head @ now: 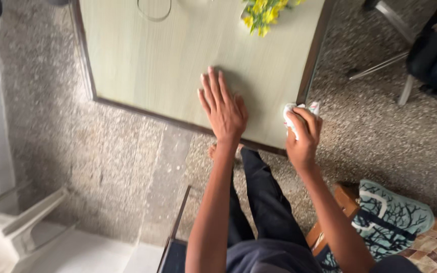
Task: The person cleans a desk by wiping the glass surface and the edges with a cloth, moving a large water bottle and several phone boxes to reach different areas.
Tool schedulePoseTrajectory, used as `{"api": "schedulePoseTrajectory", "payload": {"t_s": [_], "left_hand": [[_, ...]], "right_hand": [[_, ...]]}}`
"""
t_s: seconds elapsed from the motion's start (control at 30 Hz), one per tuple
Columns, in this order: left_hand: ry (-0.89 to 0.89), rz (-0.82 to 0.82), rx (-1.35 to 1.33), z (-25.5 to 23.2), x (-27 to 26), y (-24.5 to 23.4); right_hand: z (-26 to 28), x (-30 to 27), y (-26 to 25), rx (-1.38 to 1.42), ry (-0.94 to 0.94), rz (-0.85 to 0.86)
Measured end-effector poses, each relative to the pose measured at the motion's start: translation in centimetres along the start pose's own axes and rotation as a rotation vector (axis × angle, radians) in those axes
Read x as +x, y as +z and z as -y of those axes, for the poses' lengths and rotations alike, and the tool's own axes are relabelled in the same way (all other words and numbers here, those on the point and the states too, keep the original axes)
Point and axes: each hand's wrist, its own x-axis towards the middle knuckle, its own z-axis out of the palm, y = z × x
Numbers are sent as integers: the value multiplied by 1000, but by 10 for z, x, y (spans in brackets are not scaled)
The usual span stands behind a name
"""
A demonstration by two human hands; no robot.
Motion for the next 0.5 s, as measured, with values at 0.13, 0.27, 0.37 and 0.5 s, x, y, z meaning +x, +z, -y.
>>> {"api": "schedulePoseTrajectory", "payload": {"t_s": [0.13, 0.27, 0.37, 0.5], "left_hand": [[10, 12, 64, 1, 2, 1], [0, 6, 52, 3, -1, 4], [9, 22, 47, 5, 2, 4], [29, 1, 100, 6, 0, 5]], "right_hand": [[26, 41, 32, -24, 83, -76], [51, 81, 73, 22, -4, -29], [55, 105, 95, 15, -71, -42], [62, 108, 87, 50, -64, -9]]}}
